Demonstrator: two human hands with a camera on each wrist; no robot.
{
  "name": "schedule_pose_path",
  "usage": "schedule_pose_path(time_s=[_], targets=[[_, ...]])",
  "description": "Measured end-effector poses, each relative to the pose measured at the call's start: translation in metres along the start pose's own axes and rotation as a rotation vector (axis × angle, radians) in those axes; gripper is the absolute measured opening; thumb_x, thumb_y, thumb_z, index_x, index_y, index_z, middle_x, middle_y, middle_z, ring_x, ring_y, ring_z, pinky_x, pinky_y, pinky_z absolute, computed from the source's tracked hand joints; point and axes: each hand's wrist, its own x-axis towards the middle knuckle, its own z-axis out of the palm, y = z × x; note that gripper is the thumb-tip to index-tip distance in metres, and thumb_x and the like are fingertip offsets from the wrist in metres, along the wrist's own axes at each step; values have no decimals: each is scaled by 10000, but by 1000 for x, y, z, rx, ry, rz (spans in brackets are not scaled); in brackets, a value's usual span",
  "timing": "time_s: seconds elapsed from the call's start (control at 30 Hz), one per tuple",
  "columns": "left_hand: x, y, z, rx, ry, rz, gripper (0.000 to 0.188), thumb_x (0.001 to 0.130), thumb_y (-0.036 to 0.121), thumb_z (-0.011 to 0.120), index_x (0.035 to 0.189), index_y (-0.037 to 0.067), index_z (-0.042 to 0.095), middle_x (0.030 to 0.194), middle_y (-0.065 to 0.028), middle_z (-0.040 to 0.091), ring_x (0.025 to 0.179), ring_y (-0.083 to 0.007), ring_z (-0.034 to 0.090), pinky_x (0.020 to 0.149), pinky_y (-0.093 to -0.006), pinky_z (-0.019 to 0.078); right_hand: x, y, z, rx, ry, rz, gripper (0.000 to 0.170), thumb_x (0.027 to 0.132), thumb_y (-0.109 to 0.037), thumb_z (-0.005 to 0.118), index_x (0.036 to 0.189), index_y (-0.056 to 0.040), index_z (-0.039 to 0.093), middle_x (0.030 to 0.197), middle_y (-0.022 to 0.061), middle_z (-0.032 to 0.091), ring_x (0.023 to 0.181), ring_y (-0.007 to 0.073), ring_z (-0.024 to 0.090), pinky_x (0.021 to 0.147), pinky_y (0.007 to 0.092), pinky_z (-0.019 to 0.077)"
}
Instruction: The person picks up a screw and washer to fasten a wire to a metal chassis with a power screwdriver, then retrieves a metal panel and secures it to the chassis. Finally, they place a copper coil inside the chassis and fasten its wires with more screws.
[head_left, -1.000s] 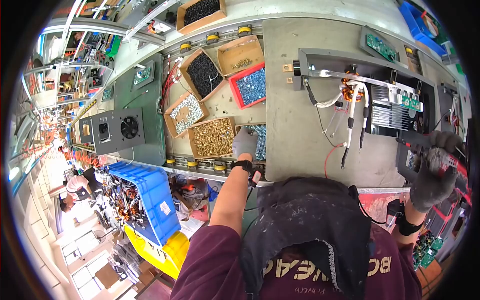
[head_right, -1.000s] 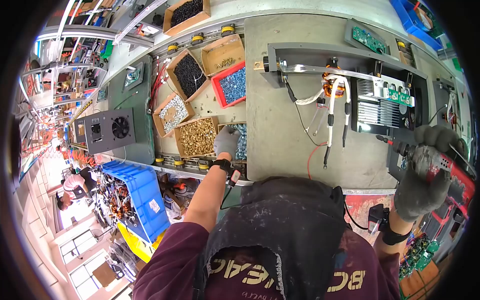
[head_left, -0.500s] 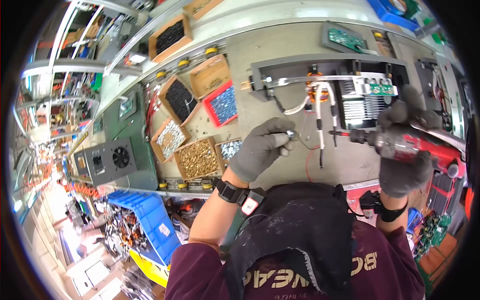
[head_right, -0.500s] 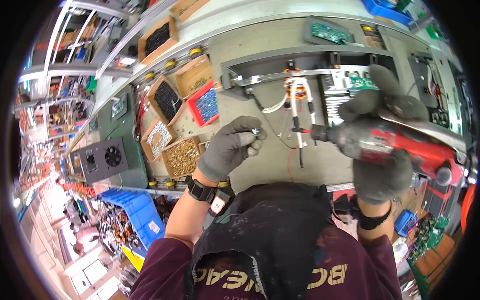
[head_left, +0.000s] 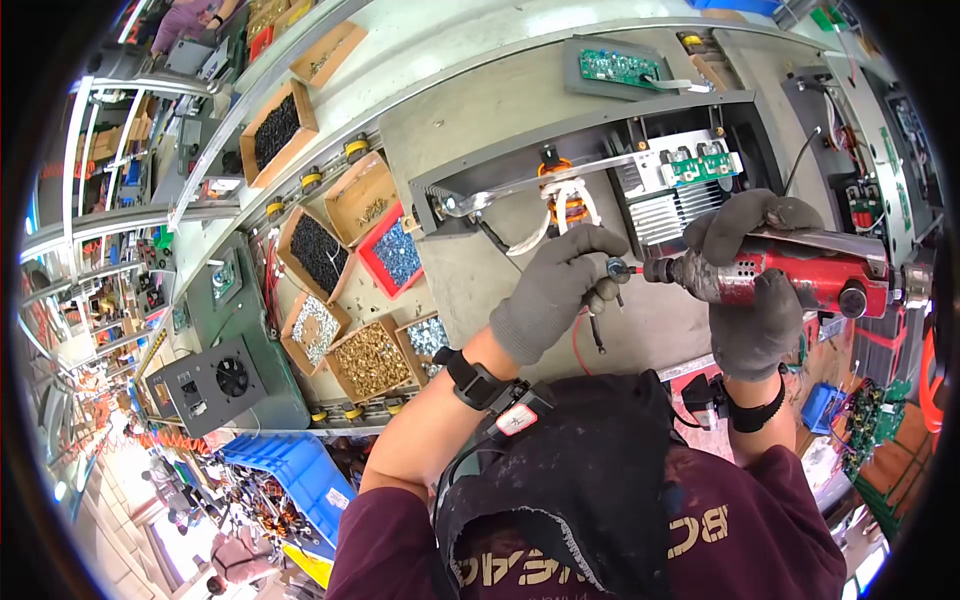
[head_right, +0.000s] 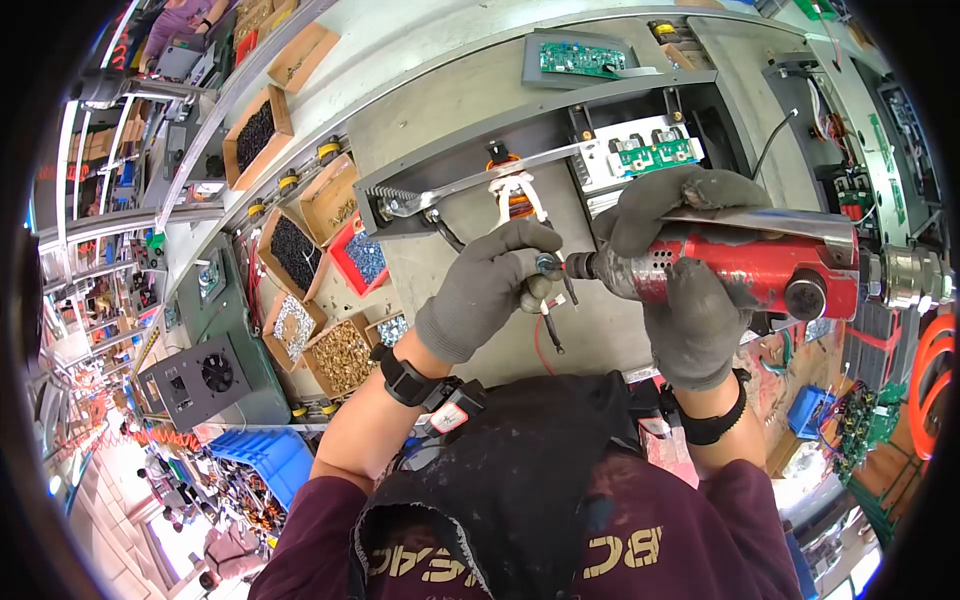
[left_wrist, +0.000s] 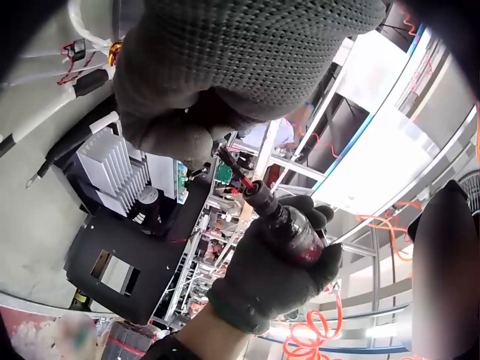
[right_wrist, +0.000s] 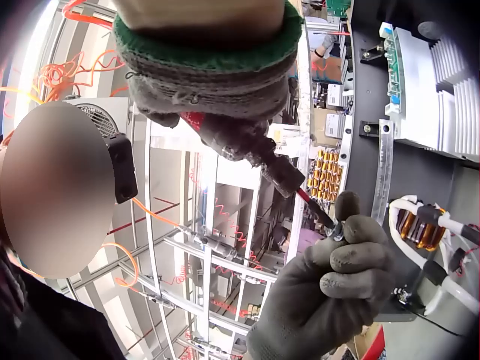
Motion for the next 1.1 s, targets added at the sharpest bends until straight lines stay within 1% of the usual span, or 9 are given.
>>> schedule_pose_path(time_s=[0.13, 0.33, 0.5, 0.73, 0.8, 0.83, 0.9, 1.0, 1.1], targets=[[17, 9, 9, -13, 92, 32, 239, 901, 55, 466, 1111, -40, 529, 865, -95, 616, 672, -105, 566, 564, -218, 460, 4, 6, -1, -94, 198, -71, 433, 822, -240, 633, 1161, -52, 440, 978, 161, 567, 826, 220, 579, 781, 434, 518], [35, 17, 17, -145, 80, 57, 219, 926, 65, 462, 1111, -29, 530, 926, -99, 617, 735, -104, 583, 572, -205, 465, 15, 9, -9, -158, 198, -168, 427, 826, -231, 616, 1165, -37, 444, 1017, 170, 569, 829, 205, 594, 815, 459, 518], [58, 22, 25, 150, 177, 132, 283, 928, 72, 447, 1177, -42, 519, 906, -73, 613, 678, -81, 555, 575, -198, 459, 27, 23, -17, -158, 295, -158, 417, 818, -199, 624, 1157, -28, 451, 1035, 183, 579, 834, 216, 615, 796, 443, 529], [90, 13, 36, 247, 315, 296, 306, 913, 47, 449, 1205, 2, 526, 877, -59, 610, 642, -73, 538, 589, -208, 465, 42, 46, -29, -284, 293, -255, 410, 807, -162, 643, 1150, -24, 464, 1057, 185, 596, 880, 232, 631, 805, 392, 526], [90, 10, 26, 785, 502, 568, 287, 873, 65, 505, 1154, 47, 560, 891, -68, 610, 670, -146, 586, 618, -281, 493, 42, 48, -32, -270, 270, -248, 420, 807, -165, 650, 1155, -30, 457, 1069, 181, 592, 889, 231, 629, 815, 389, 521], [86, 13, 25, 785, 502, 566, 287, 873, 65, 505, 1154, 47, 560, 891, -68, 610, 670, -146, 586, 618, -281, 493, 42, 48, -32, -271, 270, -246, 420, 807, -165, 650, 1155, -30, 457, 1069, 181, 592, 889, 231, 629, 815, 389, 521], [76, 23, 25, 1478, 728, 605, 214, 824, 145, 584, 1030, 91, 601, 914, -87, 601, 732, -241, 619, 656, -370, 503, 42, 47, -30, -274, 236, -248, 430, 805, -160, 663, 1159, -35, 454, 1078, 175, 589, 895, 229, 625, 827, 387, 516], [74, 32, 21, 1683, 644, 404, 170, 786, 221, 624, 918, 115, 616, 942, -96, 593, 791, -287, 620, 672, -414, 499, 39, 47, -33, -297, 188, -239, 426, 804, -140, 667, 1159, -35, 456, 1073, 168, 592, 897, 231, 624, 833, 390, 514], [79, 31, 14, 1668, 636, 486, 121, 783, 228, 628, 846, 126, 633, 902, -87, 599, 768, -283, 623, 663, -401, 498, 38, 49, -32, -315, 128, -242, 460, 801, -137, 676, 1184, -30, 445, 1086, 172, 590, 911, 242, 625, 837, 395, 513]])
